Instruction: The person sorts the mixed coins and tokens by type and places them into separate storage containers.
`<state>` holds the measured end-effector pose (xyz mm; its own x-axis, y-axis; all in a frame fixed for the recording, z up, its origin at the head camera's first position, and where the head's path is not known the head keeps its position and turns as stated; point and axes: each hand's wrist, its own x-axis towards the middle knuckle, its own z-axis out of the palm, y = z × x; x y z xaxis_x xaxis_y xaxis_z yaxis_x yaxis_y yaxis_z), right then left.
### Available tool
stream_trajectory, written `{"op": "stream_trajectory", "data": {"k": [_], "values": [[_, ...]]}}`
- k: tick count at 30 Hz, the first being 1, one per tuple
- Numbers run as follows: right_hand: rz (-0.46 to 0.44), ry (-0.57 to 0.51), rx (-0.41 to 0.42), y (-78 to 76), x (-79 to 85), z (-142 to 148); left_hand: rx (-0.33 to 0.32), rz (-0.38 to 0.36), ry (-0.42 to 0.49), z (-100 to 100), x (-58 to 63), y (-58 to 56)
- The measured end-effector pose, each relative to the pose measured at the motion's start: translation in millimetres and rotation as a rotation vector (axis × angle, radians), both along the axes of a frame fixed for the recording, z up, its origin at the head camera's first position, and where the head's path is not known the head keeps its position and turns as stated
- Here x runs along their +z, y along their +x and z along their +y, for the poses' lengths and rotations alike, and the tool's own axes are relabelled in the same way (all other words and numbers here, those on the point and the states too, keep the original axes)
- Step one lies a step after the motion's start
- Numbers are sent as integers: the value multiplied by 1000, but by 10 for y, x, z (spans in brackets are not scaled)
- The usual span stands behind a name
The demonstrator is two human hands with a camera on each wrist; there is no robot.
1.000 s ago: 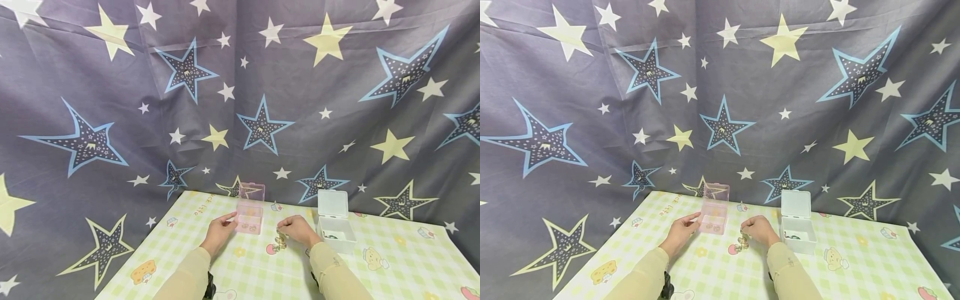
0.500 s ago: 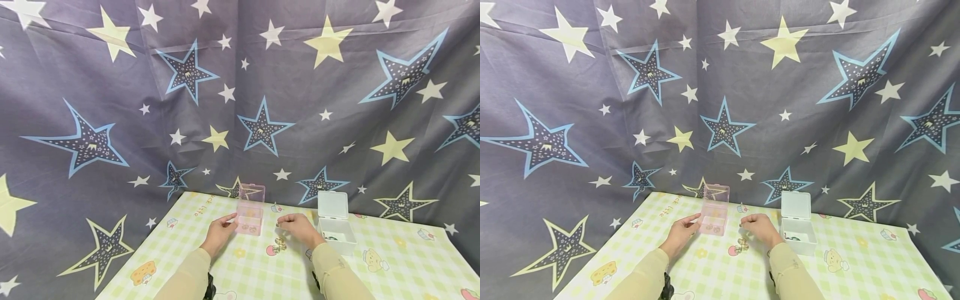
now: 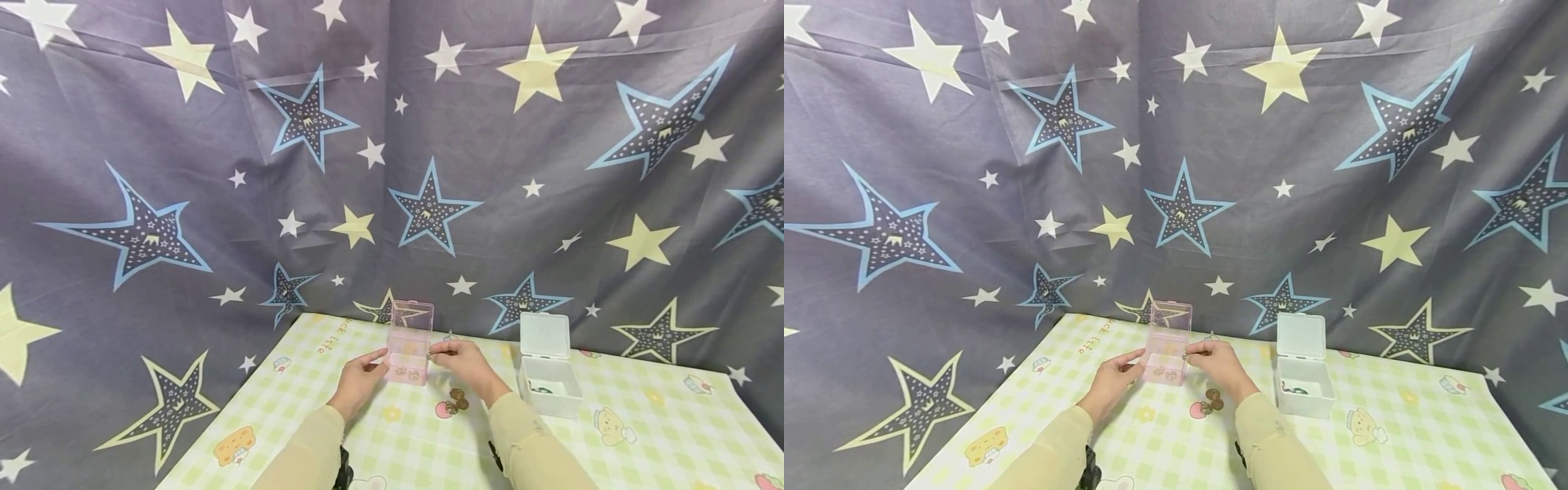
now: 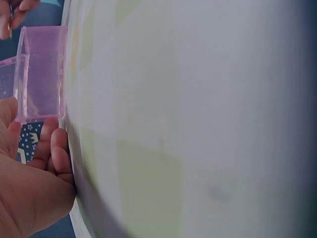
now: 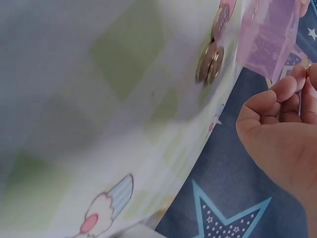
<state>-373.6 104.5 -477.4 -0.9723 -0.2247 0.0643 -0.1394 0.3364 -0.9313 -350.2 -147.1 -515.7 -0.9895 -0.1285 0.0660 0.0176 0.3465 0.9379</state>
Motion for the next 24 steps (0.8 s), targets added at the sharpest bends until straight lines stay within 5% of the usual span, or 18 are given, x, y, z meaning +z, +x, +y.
{"op": "stream_trajectory", "data": {"k": [24], "values": [[28, 74, -15, -11, -69, -177, -4, 0, -2, -1, 12, 17]]}}
